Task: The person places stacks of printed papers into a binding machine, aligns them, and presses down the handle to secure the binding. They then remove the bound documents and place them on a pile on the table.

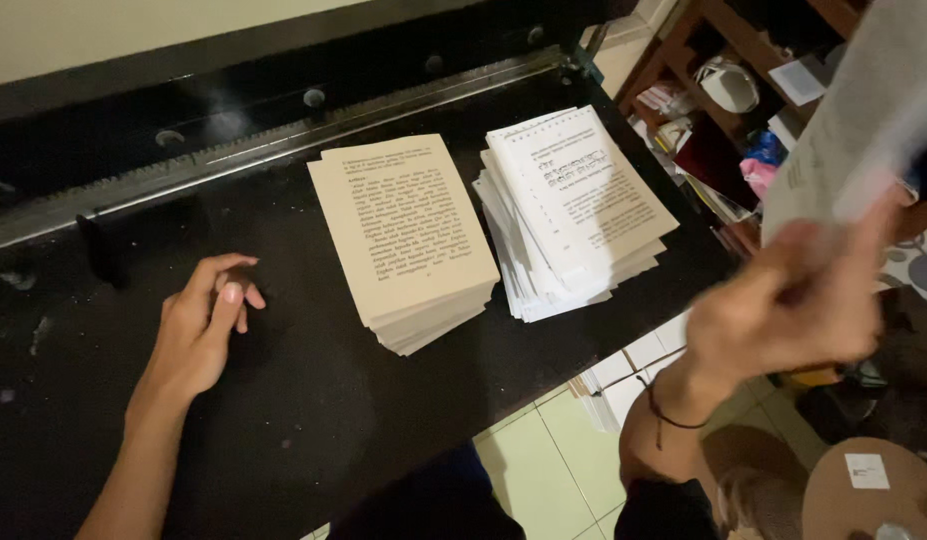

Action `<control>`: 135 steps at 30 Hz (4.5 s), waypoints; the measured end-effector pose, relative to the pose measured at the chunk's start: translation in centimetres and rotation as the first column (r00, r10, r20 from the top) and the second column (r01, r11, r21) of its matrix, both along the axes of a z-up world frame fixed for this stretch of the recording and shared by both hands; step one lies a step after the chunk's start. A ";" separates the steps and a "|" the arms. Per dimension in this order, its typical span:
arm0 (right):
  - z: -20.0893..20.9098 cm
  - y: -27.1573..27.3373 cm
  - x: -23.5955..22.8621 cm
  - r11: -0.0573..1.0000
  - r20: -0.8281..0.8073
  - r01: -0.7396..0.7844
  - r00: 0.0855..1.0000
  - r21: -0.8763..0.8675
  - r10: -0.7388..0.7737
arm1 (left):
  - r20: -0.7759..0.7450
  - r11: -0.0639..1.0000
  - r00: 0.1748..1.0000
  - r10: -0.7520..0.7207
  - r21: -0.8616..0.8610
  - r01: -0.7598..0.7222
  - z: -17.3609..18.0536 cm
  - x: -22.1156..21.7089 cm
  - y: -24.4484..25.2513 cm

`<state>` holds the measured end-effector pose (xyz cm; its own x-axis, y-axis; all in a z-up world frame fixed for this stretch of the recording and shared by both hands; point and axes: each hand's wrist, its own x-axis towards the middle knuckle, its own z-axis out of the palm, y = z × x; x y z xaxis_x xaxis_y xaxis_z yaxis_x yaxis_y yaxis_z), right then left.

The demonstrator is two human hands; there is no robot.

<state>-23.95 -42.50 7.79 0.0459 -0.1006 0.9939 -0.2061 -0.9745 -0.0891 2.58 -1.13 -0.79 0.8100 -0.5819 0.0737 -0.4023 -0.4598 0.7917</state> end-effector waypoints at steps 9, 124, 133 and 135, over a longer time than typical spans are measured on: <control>4.4 8.7 3.5 0.911 -0.804 -0.221 0.429 0.348 0.412 | 0.019 0.999 0.999 -0.039 -0.036 0.039 -0.9 0.6 0.6; -9.8 30.4 25.2 0.131 -0.062 -0.310 0.221 0.942 0.973 | 0.075 0.894 0.958 0.277 -0.386 -0.228 1.0 4.1 7.8; -11.3 31.2 27.1 -0.027 0.056 -0.100 0.304 0.995 0.951 | 0.288 0.919 0.880 0.376 -0.238 -0.315 2.4 3.7 10.1; -10.9 31.8 27.8 -0.048 0.080 -0.106 0.326 0.993 0.942 | 0.303 0.986 0.944 0.131 -0.139 -0.092 2.5 4.3 10.6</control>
<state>3.84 -10.71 -3.12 0.9593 -0.2820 -0.0124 -0.0474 -0.1178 -0.9919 6.87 9.43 1.67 0.7947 -0.4601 0.3959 -0.5885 -0.4246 0.6880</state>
